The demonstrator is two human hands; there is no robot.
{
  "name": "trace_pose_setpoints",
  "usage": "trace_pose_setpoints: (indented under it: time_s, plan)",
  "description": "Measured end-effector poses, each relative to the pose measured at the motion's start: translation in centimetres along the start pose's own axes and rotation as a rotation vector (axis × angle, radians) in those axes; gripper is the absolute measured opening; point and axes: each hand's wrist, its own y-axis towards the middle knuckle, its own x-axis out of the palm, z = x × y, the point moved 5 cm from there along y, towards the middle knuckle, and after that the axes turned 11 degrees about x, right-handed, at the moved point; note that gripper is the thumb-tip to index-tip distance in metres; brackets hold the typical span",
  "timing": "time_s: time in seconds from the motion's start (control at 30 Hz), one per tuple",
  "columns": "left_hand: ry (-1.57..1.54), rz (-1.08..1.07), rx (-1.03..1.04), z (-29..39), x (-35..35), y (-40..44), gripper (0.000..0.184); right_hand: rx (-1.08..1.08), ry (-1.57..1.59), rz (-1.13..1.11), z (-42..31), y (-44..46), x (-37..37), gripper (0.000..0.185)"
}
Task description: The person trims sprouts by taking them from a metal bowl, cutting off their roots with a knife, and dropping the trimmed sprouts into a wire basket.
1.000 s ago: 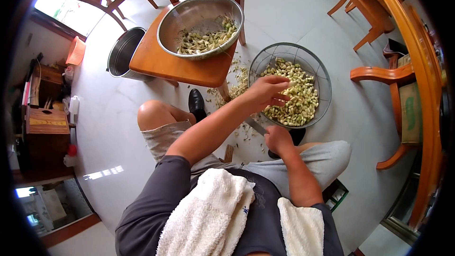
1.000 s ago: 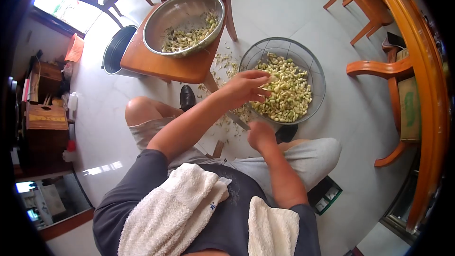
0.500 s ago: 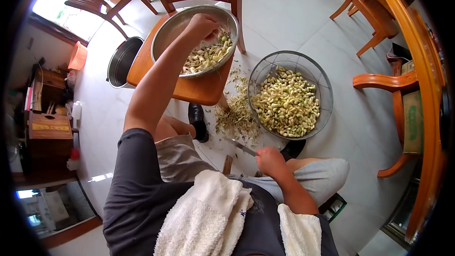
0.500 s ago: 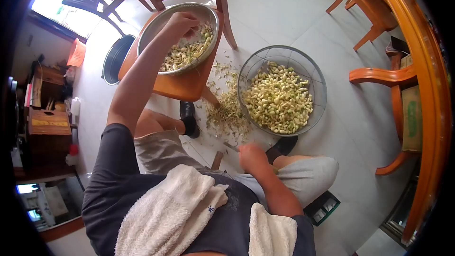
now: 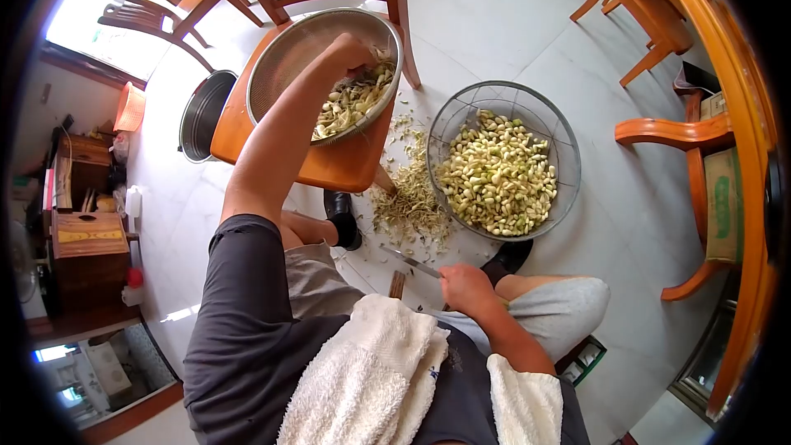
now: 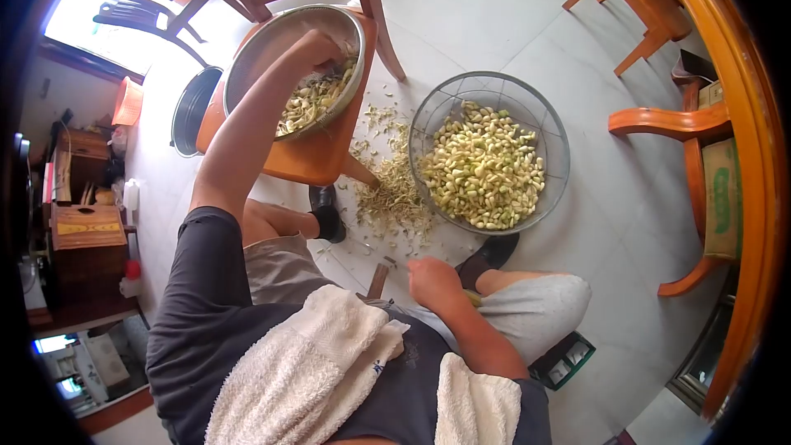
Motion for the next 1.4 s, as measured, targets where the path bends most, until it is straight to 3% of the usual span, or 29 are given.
trace_pose_setpoints:
  time_s: [0.17, 0.3, 0.47, 0.63, 0.83, 1.4]
  plan:
    - [-0.173, 0.187, 0.132, 1.0, -4.2, -3.1, 0.018, 0.032, -0.014, -0.012, 0.0, 0.1, -0.2, 0.019]
    - [-0.333, 0.244, 0.241, 4.2, -7.7, -8.7, 0.027, 0.06, 0.063, 0.112, 0.1, -0.1, -1.6, 0.019]
    - [-0.713, 0.056, 0.322, 4.3, -6.5, -16.1, 0.029, 0.015, 0.195, 0.38, -0.3, -1.3, -4.7, 0.017]
    - [-1.074, -0.105, 0.202, 3.5, 2.0, -24.4, 0.021, -0.124, 0.508, 0.579, -2.1, -3.6, -7.9, 0.015]
    - [-1.165, -0.084, 0.073, 0.9, 10.4, -28.7, 0.016, -0.423, 0.532, 0.768, -4.7, -5.6, -8.6, 0.02]
    - [-1.133, -0.039, 0.013, -0.5, 13.3, -30.1, 0.01, -0.448, 0.131, 0.85, -6.3, -5.3, -7.3, 0.032]
